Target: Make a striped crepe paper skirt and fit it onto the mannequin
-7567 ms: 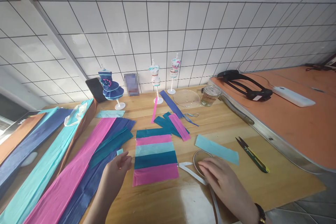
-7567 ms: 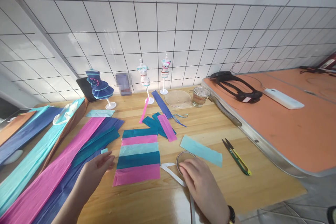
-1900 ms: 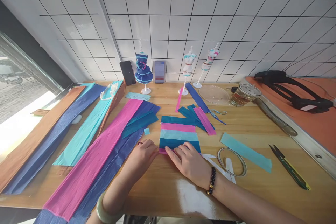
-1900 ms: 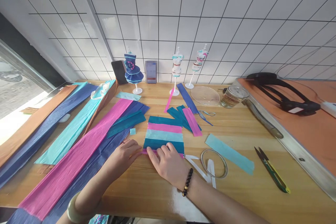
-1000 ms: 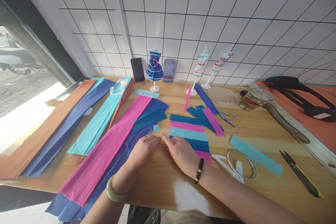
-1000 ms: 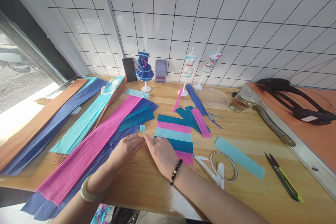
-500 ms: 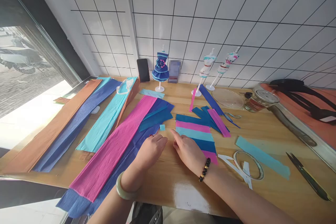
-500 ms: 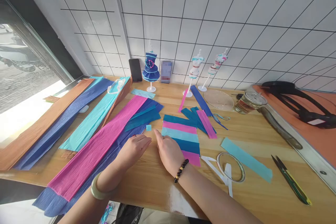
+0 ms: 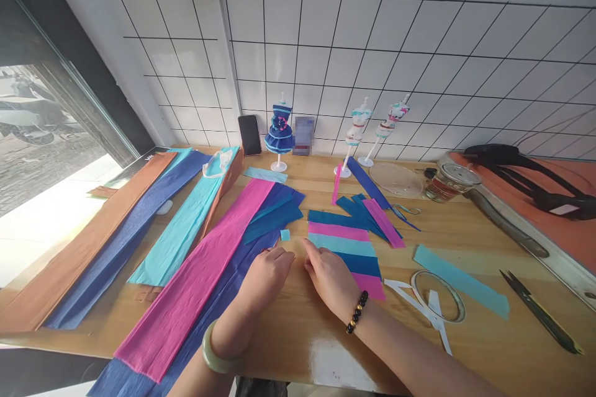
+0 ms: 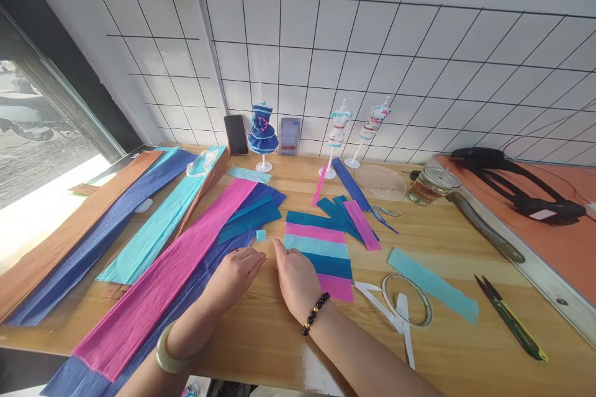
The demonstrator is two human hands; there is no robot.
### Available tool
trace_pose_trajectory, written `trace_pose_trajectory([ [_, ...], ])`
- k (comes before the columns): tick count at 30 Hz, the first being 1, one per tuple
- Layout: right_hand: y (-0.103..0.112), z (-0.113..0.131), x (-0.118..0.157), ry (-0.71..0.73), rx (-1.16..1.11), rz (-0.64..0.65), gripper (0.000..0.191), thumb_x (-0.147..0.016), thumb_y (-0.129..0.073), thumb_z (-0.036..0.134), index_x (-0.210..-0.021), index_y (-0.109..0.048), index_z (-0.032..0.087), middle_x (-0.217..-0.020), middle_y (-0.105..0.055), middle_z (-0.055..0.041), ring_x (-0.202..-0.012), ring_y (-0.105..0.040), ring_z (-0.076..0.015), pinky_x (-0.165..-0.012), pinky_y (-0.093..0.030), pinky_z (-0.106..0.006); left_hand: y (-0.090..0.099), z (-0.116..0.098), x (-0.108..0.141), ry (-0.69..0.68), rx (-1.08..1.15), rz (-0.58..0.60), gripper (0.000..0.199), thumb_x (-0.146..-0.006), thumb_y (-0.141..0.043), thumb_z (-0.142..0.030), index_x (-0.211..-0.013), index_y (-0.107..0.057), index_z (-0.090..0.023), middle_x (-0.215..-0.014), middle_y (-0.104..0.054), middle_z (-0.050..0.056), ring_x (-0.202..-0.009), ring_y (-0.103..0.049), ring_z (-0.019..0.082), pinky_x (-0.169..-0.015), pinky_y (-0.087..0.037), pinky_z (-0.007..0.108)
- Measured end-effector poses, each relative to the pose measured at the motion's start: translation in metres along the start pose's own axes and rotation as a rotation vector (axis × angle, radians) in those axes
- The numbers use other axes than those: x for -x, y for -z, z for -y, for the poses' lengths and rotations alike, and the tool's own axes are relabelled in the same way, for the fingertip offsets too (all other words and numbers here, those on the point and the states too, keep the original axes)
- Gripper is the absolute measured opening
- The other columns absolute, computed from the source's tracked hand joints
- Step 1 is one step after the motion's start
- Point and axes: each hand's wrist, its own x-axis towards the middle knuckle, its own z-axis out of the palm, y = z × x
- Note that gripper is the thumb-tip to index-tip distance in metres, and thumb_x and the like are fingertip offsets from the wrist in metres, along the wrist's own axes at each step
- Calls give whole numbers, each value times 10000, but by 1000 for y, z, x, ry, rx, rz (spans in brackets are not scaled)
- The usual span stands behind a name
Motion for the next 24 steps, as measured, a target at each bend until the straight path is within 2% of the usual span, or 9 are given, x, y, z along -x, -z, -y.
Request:
trace_pose_trajectory([
  [5, -1, -1, 3, 56, 31, -52, 506, -814, -448, -13, -1304, -390, 103, -825, -668, -71, -798, -602, -182, -673, -453, -261, 1, 1, 0, -3, 44, -30, 298, -894, -361, -132, -730, -603, -188, -622, -600, 11, -593, -572, 141, -566, -422, 239],
  [10, 3, 2, 12, 126, 142, -78, 492, -817, -459, -5, -1292, -428, 122, -792, -654, -84, -841, -567, -228, -708, -428, -341, -2, 3, 0, 8, 78, -45, 288, -890, -373, -132, -706, -586, -189, -615, -595, 7, -585, -572, 140, -565, -420, 241],
  [17, 6, 23, 12, 216, 294, -83, 500, -811, -387, -53, -1295, -443, 56, -699, -629, -103, -735, -545, -240, -670, -396, -388, -4, 4, 1, 24, 82, -26, 298, -878, -380, -94, -641, -539, -181, -589, -574, 3, -536, -522, 142, -544, -395, 262],
  [20, 1, 31, 10, 208, 315, -101, 483, -814, -389, -39, -1290, -439, 23, -688, -619, -110, -739, -535, -247, -718, -398, -414, -4, 4, 1, 56, 97, -35, 317, -877, -376, -93, -611, -523, -182, -576, -558, 1, -529, -514, 139, -549, -400, 262],
  [24, -3, 34, 11, 167, 298, -129, 486, -823, -383, -19, -1303, -424, 48, -734, -626, -120, -753, -535, -251, -741, -401, -432, -2, 5, 0, 116, 135, -44, 324, -889, -379, -136, -615, -546, -184, -576, -560, 2, -548, -532, 140, -564, -419, 259],
])
